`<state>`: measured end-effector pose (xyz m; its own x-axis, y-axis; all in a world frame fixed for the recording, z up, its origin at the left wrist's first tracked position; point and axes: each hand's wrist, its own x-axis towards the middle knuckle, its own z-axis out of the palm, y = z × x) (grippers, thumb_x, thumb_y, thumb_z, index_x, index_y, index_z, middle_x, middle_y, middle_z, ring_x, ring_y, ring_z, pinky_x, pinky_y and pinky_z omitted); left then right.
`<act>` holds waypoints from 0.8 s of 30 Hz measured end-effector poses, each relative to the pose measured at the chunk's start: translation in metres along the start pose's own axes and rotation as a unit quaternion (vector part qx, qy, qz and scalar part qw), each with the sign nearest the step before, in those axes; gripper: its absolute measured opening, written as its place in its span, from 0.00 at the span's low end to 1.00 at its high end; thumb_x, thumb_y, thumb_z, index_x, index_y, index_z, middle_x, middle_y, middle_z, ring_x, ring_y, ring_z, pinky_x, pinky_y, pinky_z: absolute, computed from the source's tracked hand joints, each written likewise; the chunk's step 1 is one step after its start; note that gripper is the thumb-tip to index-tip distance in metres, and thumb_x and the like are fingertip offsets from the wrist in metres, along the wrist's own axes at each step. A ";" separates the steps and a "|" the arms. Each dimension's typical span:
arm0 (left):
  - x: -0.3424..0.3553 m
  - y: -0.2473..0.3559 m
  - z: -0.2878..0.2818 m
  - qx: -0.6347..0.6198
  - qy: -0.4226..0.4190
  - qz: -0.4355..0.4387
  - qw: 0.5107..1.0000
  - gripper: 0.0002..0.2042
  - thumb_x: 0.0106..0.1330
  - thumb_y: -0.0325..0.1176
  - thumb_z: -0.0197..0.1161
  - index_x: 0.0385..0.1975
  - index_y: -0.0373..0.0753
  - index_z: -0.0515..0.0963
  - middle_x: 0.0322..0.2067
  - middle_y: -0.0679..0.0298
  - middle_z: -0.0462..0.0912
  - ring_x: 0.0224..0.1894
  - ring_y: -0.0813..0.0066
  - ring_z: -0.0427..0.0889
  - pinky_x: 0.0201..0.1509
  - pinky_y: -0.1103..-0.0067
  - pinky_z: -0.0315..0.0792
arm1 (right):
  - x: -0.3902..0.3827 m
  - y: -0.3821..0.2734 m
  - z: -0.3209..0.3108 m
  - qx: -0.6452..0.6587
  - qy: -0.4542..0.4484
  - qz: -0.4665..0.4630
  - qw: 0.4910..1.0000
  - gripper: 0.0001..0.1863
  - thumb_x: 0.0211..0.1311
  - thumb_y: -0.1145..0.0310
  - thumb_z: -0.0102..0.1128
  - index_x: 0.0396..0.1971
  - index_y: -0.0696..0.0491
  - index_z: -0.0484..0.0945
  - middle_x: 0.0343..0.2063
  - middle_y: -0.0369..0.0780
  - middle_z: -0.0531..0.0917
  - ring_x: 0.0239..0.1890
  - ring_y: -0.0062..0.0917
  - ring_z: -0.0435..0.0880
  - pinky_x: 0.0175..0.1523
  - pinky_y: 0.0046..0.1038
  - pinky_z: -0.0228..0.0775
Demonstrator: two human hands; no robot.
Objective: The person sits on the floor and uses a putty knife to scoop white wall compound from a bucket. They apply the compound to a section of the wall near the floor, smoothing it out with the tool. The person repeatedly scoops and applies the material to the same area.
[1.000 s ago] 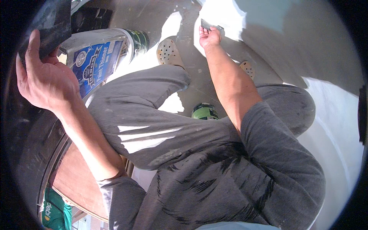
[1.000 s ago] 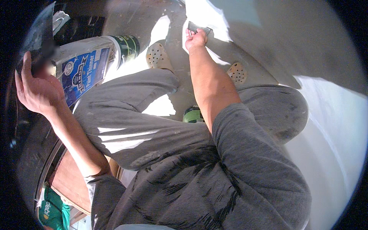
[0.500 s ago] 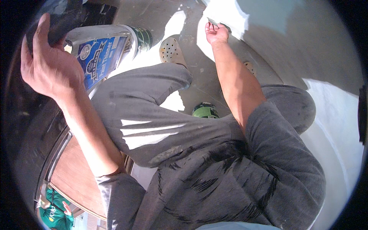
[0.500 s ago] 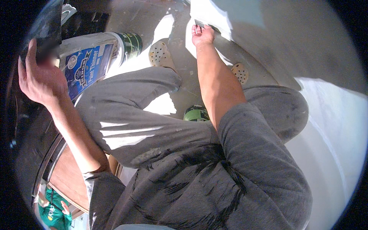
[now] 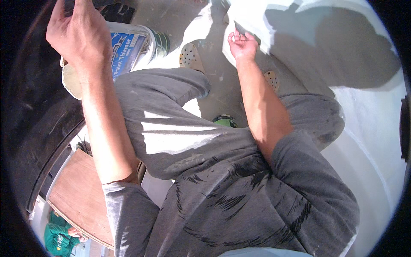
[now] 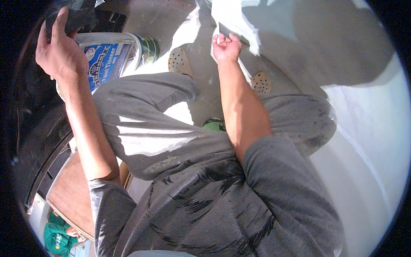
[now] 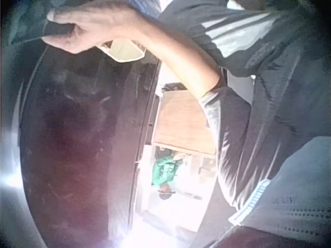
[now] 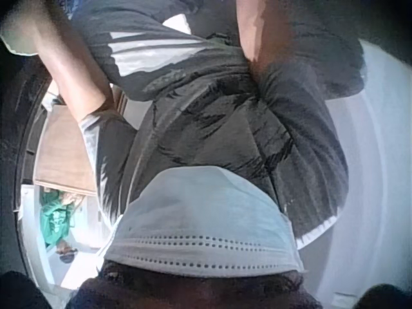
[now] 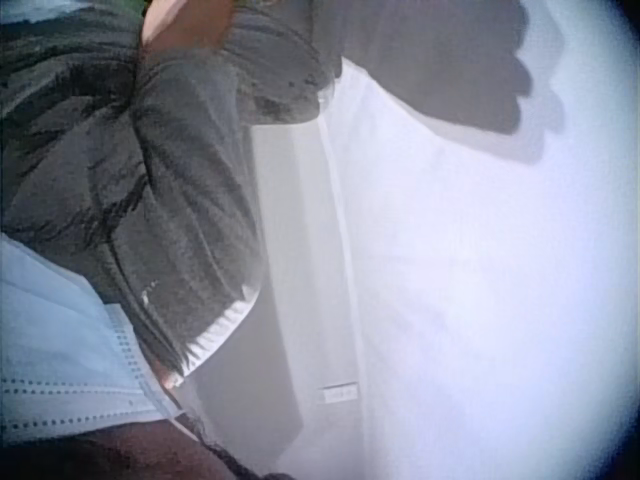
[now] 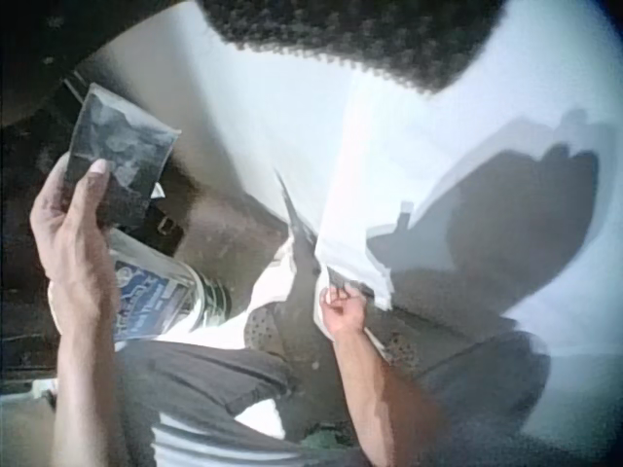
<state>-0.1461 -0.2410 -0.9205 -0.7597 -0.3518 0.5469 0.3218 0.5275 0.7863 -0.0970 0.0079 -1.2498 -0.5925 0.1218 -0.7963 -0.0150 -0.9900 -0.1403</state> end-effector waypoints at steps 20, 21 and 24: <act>0.011 -0.010 -0.020 0.130 -0.110 0.095 0.981 0.10 0.64 0.28 0.65 0.42 0.31 0.83 0.40 0.57 0.86 0.41 0.69 0.85 0.46 0.76 0.80 | 0.048 -0.021 -0.060 -0.053 0.123 -0.016 0.991 0.11 0.70 0.73 0.42 0.46 0.63 0.67 0.44 0.49 0.77 0.45 0.37 0.78 0.52 0.39 0.77; 0.011 -0.009 -0.022 0.145 -0.119 0.102 0.977 0.10 0.63 0.27 0.65 0.42 0.31 0.83 0.39 0.57 0.86 0.41 0.69 0.85 0.46 0.76 0.80 | 0.052 -0.024 -0.059 -0.054 0.127 -0.020 0.990 0.11 0.70 0.73 0.42 0.46 0.63 0.67 0.45 0.49 0.76 0.45 0.37 0.78 0.52 0.39 0.77; -0.004 0.003 -0.008 0.076 -0.086 0.015 0.993 0.10 0.64 0.27 0.65 0.42 0.32 0.83 0.39 0.57 0.86 0.40 0.69 0.85 0.45 0.76 0.80 | 0.066 -0.035 -0.062 -0.045 0.114 -0.004 0.992 0.17 0.70 0.71 0.45 0.55 0.59 0.64 0.54 0.46 0.69 0.56 0.35 0.72 0.60 0.40 0.73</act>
<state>-0.1372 -0.2443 -0.9180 -0.8402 -0.2036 0.5026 0.2668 0.6516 0.7100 -0.0857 0.0545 -1.3340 -0.3940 0.1528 -0.9063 0.0592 -0.9798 -0.1909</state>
